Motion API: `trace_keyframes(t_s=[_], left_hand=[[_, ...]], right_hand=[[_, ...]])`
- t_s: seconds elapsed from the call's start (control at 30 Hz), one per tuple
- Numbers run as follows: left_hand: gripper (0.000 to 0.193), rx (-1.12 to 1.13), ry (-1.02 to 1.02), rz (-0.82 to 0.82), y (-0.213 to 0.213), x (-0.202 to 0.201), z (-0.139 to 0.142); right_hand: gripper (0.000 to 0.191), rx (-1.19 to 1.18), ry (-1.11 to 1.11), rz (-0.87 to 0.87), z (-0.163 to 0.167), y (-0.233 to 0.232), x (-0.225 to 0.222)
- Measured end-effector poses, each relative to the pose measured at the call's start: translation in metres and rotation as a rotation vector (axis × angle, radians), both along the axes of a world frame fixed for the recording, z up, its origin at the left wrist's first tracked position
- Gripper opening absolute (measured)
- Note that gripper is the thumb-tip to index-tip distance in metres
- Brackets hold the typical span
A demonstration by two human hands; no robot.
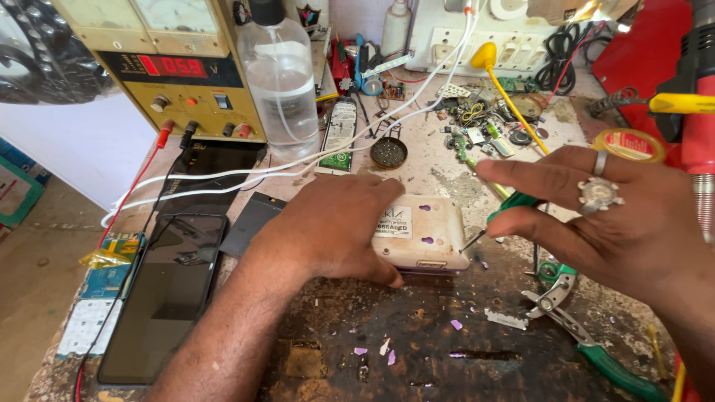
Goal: The person assembles a purple and white electronic device by aligning its casing halves and securing them with screws. They use a screwdriver to tighten multiple screws on the device's back and sides, then place the assembled unit on the workbench.
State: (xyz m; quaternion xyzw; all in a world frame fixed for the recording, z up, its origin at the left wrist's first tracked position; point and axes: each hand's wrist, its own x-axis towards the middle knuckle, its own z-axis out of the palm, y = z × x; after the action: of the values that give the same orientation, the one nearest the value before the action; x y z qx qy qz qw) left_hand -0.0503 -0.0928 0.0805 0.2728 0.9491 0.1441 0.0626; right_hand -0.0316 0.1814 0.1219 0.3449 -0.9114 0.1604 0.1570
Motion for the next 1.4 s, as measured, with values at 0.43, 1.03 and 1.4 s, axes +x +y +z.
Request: trace_keyframes(t_s=[0.43, 1.03, 1.4], left_hand=[[0.098, -0.039, -0.029, 0.040, 0.026, 0.007, 0.007], [0.104, 0.023, 0.024, 0.025, 0.032, 0.005, 0.005], [0.101, -0.042, -0.065, 0.070, 0.034, 0.005, 0.009]], right_hand=[[0.061, -0.225, -0.245, 0.186, -0.002, 0.016, -0.005], [0.062, 0.012, 0.009, -0.038, -0.001, 0.021, 0.006], [0.054, -0.216, -0.197, 0.299, -0.003, 0.024, 0.009]])
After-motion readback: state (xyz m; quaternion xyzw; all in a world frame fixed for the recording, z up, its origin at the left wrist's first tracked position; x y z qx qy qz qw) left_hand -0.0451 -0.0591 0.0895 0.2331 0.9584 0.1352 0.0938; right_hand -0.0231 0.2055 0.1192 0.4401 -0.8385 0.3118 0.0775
